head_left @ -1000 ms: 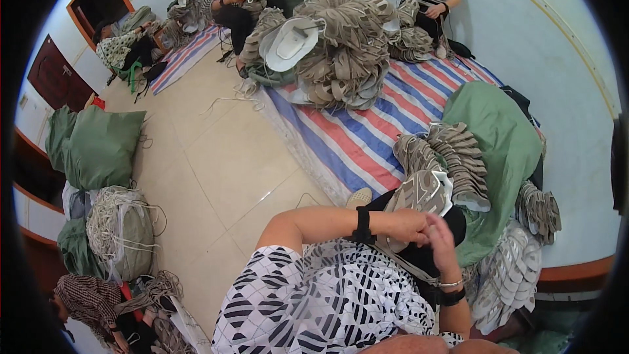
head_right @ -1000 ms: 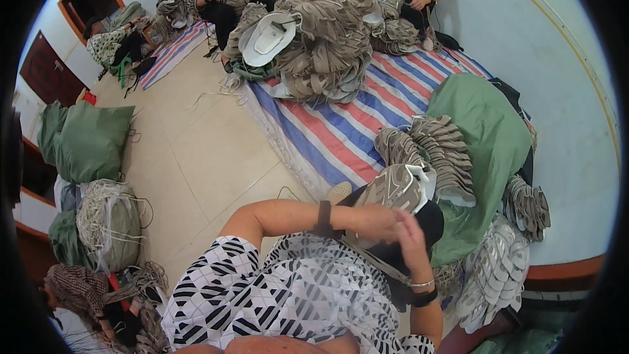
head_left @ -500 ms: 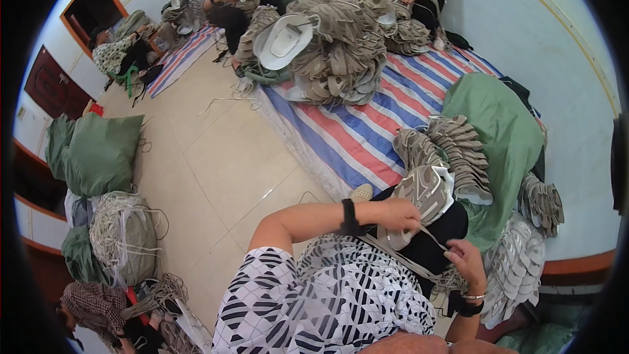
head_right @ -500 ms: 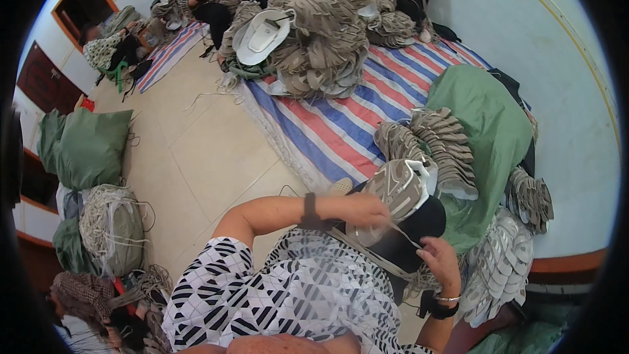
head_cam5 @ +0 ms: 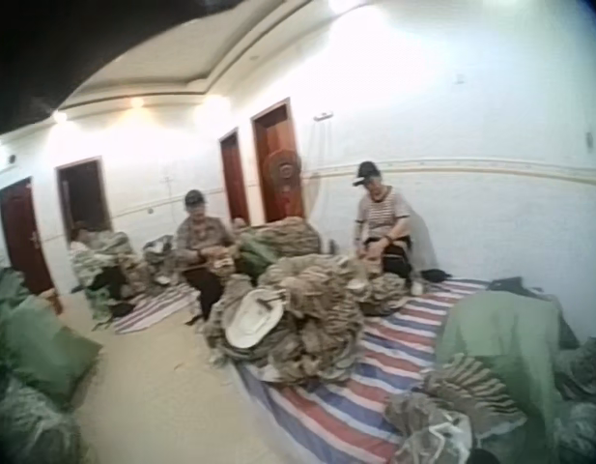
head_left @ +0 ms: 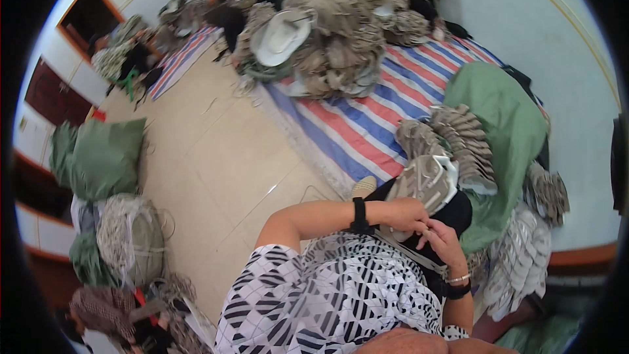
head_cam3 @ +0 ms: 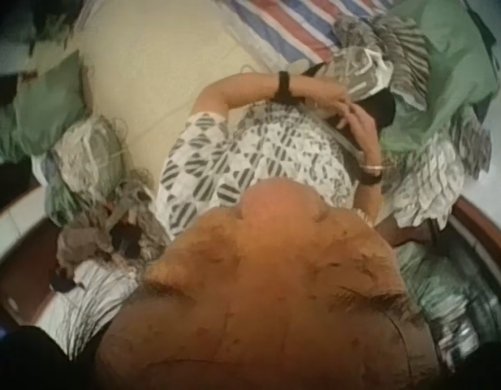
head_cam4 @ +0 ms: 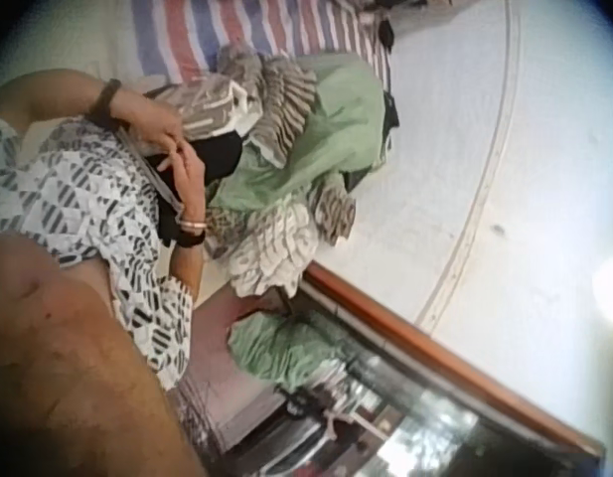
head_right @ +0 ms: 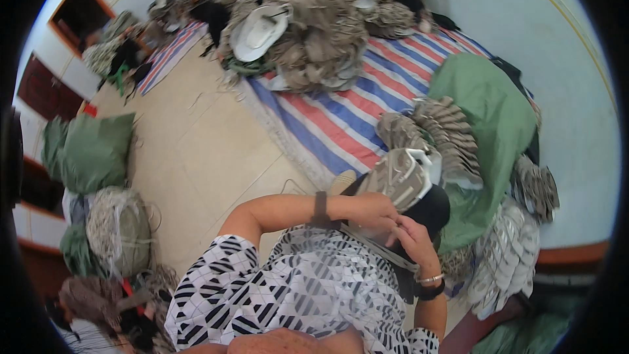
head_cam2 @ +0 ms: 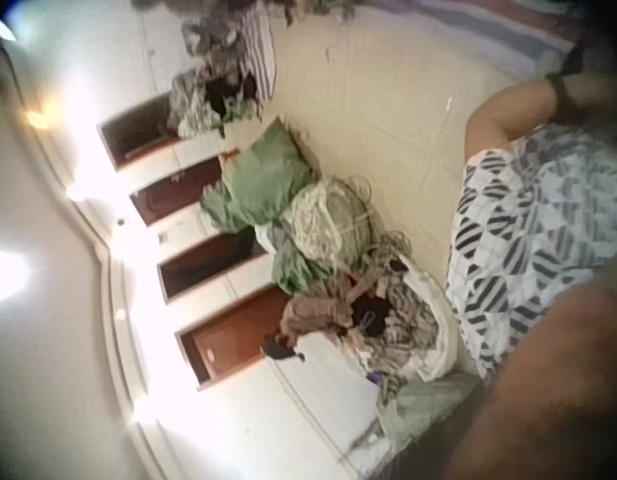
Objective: The person sits on the floor and laces a single beige sneaker by hand. They thread the laces through the eyelets, pull them tight, and tie a knot. Other people are visible in the background working on similar tasks.
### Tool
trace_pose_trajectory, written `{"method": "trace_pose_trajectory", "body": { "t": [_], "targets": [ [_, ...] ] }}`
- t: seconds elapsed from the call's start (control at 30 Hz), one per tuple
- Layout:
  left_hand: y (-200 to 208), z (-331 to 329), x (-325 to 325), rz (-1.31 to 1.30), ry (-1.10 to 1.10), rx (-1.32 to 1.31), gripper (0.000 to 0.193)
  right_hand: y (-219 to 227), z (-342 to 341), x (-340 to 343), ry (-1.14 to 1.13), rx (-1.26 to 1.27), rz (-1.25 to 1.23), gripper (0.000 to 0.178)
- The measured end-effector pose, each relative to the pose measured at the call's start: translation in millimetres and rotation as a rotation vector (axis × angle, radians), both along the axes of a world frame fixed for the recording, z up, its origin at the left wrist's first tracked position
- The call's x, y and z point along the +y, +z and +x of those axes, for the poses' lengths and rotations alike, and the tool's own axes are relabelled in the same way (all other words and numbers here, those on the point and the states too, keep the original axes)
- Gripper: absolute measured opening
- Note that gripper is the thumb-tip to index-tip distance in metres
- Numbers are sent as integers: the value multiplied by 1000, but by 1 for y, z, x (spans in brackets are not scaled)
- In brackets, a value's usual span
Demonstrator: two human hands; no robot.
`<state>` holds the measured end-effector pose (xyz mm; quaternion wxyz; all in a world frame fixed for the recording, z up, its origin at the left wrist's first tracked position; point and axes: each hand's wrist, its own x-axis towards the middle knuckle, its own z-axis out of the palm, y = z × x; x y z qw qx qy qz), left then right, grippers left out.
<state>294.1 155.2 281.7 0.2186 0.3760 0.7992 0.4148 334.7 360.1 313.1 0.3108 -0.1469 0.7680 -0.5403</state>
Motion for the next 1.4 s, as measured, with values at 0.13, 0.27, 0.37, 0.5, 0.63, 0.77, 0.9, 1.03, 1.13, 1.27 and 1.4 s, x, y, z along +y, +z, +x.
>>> {"method": "trace_pose_trajectory", "body": {
  "t": [0.13, 0.27, 0.37, 0.5, 0.63, 0.77, 0.9, 1.03, 1.13, 1.27, 1.4],
  "targets": [
    [-3, -8, 3, -21, -24, -13, 27, -9, 0, 2, -143, 17, -111, 21],
    [6, -11, 2, 17, 49, -210, 20, -28, -7, 17, -281, 19, -60, 11],
    [6, -5, -3, 107, 191, -208, 24, -22, -10, 20, -271, -88, -46, 10],
    [-1, -19, 2, 217, 482, 67, 30, -22, -12, 14, -352, 86, -76, 10],
    [9, -47, 4, 171, 680, 294, 51, -36, -41, 24, -555, 283, -144, 12],
    [-10, -78, 18, 21, 731, -13, 72, -37, -60, 16, -504, 425, -73, 12],
    [-13, -75, 24, 34, 660, -96, 80, -48, -70, 24, -454, 495, 66, 11],
    [-53, -109, 23, 102, 568, 36, 75, -55, -73, 30, -462, 483, 74, 10],
    [-38, -134, 17, 137, 573, -79, 68, -56, -79, 23, -465, 640, 150, 11],
    [-41, -134, 23, 74, 522, 72, 70, -48, -79, 17, -425, 747, 147, 10],
    [-27, -121, 29, 91, 509, 59, 68, -34, -73, 16, -440, 787, 166, 9]
  ]
}}
